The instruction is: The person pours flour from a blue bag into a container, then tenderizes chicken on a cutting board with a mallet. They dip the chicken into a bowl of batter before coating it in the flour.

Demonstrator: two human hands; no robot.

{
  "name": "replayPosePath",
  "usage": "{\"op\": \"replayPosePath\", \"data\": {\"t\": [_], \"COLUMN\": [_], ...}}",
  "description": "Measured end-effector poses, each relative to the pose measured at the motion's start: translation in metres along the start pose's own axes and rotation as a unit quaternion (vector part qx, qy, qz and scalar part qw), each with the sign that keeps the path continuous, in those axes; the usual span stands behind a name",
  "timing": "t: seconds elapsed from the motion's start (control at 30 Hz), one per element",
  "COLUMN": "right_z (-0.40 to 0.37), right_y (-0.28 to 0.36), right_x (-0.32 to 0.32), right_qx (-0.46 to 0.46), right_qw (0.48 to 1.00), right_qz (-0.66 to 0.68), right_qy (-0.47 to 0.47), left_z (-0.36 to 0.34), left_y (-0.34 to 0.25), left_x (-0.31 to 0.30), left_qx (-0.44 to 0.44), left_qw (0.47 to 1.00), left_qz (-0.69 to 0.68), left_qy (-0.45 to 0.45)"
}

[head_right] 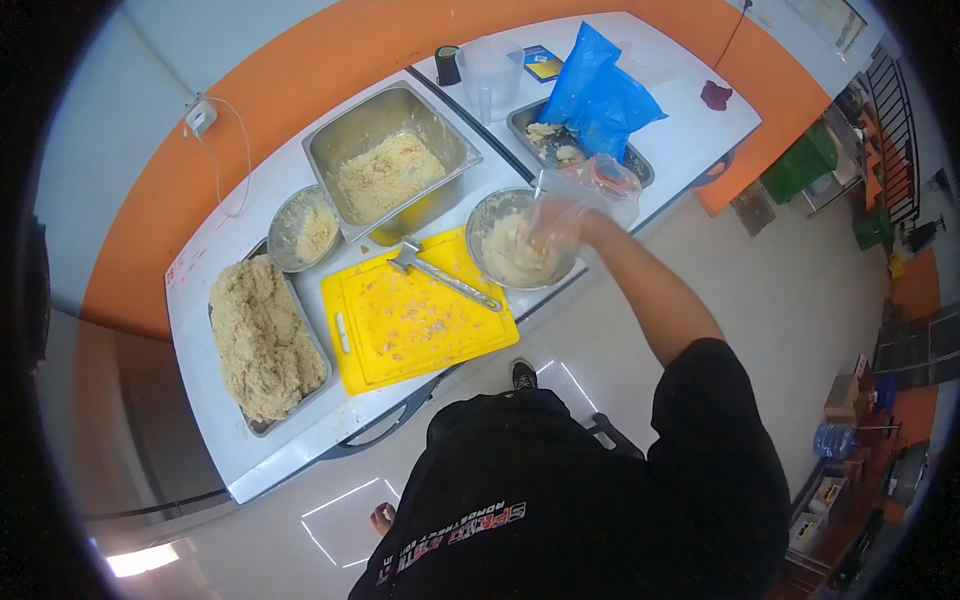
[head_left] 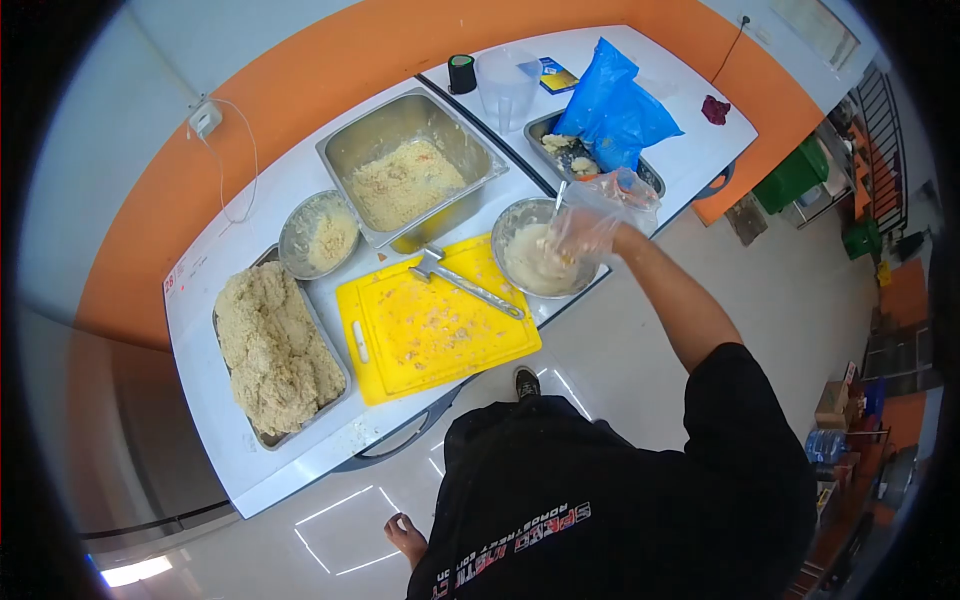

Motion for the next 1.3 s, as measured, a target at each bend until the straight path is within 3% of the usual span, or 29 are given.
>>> {"op": "replayPosePath", "data": {"t": [0.07, 0.2, 0.27, 0.3, 0.37, 0.4, 0.47, 0.5, 0.57, 0.7, 0.77, 0.9, 1.0, 1.07, 1.1, 1.2, 1.27, 1.3], "right_z": [-0.016, -0.006, 0.016, 0.024, 0.032, 0.028, 0.009, 0.012, 0.035, 0.029, 0.037, 0.049, 0.042, 0.048, 0.048, 0.049, 0.073, 0.079], "right_y": [0.017, 0.024, 0.028, 0.026, 0.032, 0.039, 0.059, 0.060, 0.045, 0.048, 0.038, 0.025, 0.001, -0.026, -0.028, -0.051, -0.062, -0.084], "right_x": [-0.037, -0.045, -0.039, -0.031, -0.028, -0.028, -0.040, -0.033, 0.011, 0.046, 0.050, 0.035, 0.009, 0.004, 0.004, 0.013, 0.055, 0.078], "right_qx": [0.012, 0.093, -0.022, -0.022, -0.034, -0.035, -0.013, -0.016, -0.008, 0.036, 0.051, 0.070, 0.081, 0.022, 0.021, 0.094, -0.102, -0.071], "right_qw": [0.991, 0.972, 0.998, 0.997, 0.967, 0.967, 0.935, 0.934, 0.964, 0.963, 0.953, 0.970, 0.982, 0.985, 0.986, 0.972, 0.994, 0.991], "right_qz": [0.116, 0.211, -0.021, -0.020, -0.185, -0.184, -0.210, -0.210, -0.249, -0.248, -0.225, -0.179, -0.095, 0.085, 0.084, 0.150, 0.016, 0.005], "right_qy": [-0.066, -0.056, -0.063, -0.064, -0.173, -0.175, -0.287, -0.288, -0.097, -0.095, -0.197, -0.147, -0.143, -0.148, -0.145, -0.154, -0.043, -0.113], "left_z": [0.001, 0.004, 0.007, 0.009, 0.013, 0.015, 0.016, 0.015, 0.012, 0.005, 0.003, 0.001, -0.003, -0.007, -0.008, -0.012, -0.010, -0.011], "left_y": [0.003, 0.000, -0.001, -0.002, -0.007, -0.009, -0.012, -0.014, -0.013, -0.012, -0.015, -0.010, -0.005, 0.000, 0.003, 0.011, 0.008, 0.004], "left_x": [0.000, 0.000, 0.002, 0.002, 0.000, -0.001, -0.002, -0.002, 0.000, 0.004, 0.003, -0.007, -0.012, -0.012, -0.011, -0.003, 0.000, 0.001], "left_qx": [-0.001, -0.005, -0.004, -0.004, 0.000, 0.002, 0.007, 0.012, 0.014, 0.006, -0.006, -0.014, -0.030, -0.034, -0.033, -0.031, -0.025, -0.023], "left_qw": [1.000, 1.000, 1.000, 1.000, 1.000, 1.000, 1.000, 1.000, 1.000, 0.999, 0.999, 1.000, 0.999, 0.999, 0.999, 0.999, 0.999, 1.000], "left_qz": [0.003, -0.002, 0.000, 0.002, 0.005, 0.007, 0.005, 0.003, 0.004, 0.010, 0.015, 0.011, 0.026, 0.017, 0.015, 0.016, 0.018, 0.013], "left_qy": [0.002, 0.013, 0.014, 0.015, 0.019, 0.022, 0.019, 0.017, 0.011, 0.033, 0.029, 0.009, 0.007, 0.007, 0.006, 0.010, 0.013, 0.017]}}
Point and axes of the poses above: each hand's wrist, its own z-axis towards the middle knuckle, its own x-axis out of the palm, y = z × x, the point moved 6 cm from there along z, towards the middle knuckle, and after that the axes turned 3 degrees about z, right-handed, at the moved point
